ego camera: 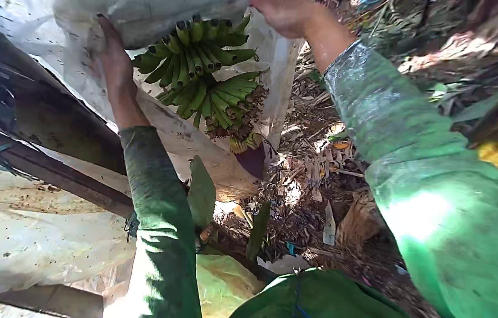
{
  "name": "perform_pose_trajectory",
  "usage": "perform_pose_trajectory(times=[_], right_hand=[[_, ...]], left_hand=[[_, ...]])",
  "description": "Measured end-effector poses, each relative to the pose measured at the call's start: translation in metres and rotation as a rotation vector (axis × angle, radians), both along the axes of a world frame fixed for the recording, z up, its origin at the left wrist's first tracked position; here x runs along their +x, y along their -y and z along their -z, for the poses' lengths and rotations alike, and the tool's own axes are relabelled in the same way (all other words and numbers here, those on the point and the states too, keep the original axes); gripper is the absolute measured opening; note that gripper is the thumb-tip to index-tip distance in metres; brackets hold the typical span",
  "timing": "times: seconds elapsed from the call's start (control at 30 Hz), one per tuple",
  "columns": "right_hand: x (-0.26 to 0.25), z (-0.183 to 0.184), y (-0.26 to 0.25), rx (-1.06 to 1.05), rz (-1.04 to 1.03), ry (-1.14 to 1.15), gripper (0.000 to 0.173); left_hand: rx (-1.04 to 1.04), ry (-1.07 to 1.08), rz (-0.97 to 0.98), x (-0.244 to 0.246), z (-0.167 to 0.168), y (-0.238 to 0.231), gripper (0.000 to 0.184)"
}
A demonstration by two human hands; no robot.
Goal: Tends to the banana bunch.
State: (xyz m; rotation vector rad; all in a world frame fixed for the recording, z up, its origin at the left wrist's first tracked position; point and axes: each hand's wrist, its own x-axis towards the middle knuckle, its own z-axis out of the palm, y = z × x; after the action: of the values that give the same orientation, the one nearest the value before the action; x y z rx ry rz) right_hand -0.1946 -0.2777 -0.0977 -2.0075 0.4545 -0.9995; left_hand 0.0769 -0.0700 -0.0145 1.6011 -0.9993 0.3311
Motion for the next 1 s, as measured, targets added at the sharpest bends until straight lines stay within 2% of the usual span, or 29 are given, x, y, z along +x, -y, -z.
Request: perform_pose_trajectory(times=[0.03, 0.07, 0.13, 0.2, 0.27, 0.37, 0.5, 0.67, 0.77, 0.87, 0.93, 1.0], right_hand=[[0.009, 0.019, 0.02, 0.109, -0.055, 0.003, 0.074], [0.017, 0.043, 0.037, 0.206, -0.072, 0.027, 0.08], [0.026, 0.093, 0.063, 0.309, -0.071, 0.064, 0.076], [0.033, 0.129, 0.076, 0.29, -0.072, 0.016, 0.063], [0.039, 0.145, 0.075, 0.218, -0.024, -0.061, 0.052], [0.048, 0.135, 0.052, 0.155, 0.083, -0.109, 0.05], [0.063, 0.107, 0.039, 0.076, 0.306, -0.106, 0.065], [0.071, 0.081, 0.043, -0.128, 0.386, -0.244, 0.038], [0.068, 0.082, 0.044, -0.166, 0.43, -0.294, 0.037], [0.063, 0.086, 0.036, -0.131, 0.504, -0.395, 0.047], [0.06, 0.087, 0.026, -0.112, 0.511, -0.474, 0.049], [0.061, 0.087, 0.017, -0.154, 0.458, -0.506, 0.043]], left_hand=[[-0.029, -0.142, -0.012, 0.015, 0.017, 0.006, 0.072], [-0.058, -0.298, 0.008, 0.027, 0.038, 0.008, 0.078], [-0.072, -0.433, 0.156, 0.041, 0.081, 0.009, 0.082], [-0.024, -0.265, 0.274, 0.048, 0.112, 0.009, 0.066], [0.071, -0.081, 0.23, 0.041, 0.123, 0.011, 0.052], [0.132, 0.001, 0.189, 0.032, 0.12, 0.018, 0.052], [0.087, 0.039, 0.177, 0.038, 0.116, 0.028, 0.039], [0.092, 0.031, 0.115, 0.03, 0.113, 0.026, 0.033], [0.101, 0.014, 0.091, 0.025, 0.111, 0.018, 0.032], [0.159, 0.028, 0.074, 0.016, 0.115, 0.002, 0.028], [0.182, -0.004, 0.046, 0.005, 0.128, -0.015, 0.029], [0.145, -0.115, 0.003, -0.014, 0.147, -0.031, 0.026]])
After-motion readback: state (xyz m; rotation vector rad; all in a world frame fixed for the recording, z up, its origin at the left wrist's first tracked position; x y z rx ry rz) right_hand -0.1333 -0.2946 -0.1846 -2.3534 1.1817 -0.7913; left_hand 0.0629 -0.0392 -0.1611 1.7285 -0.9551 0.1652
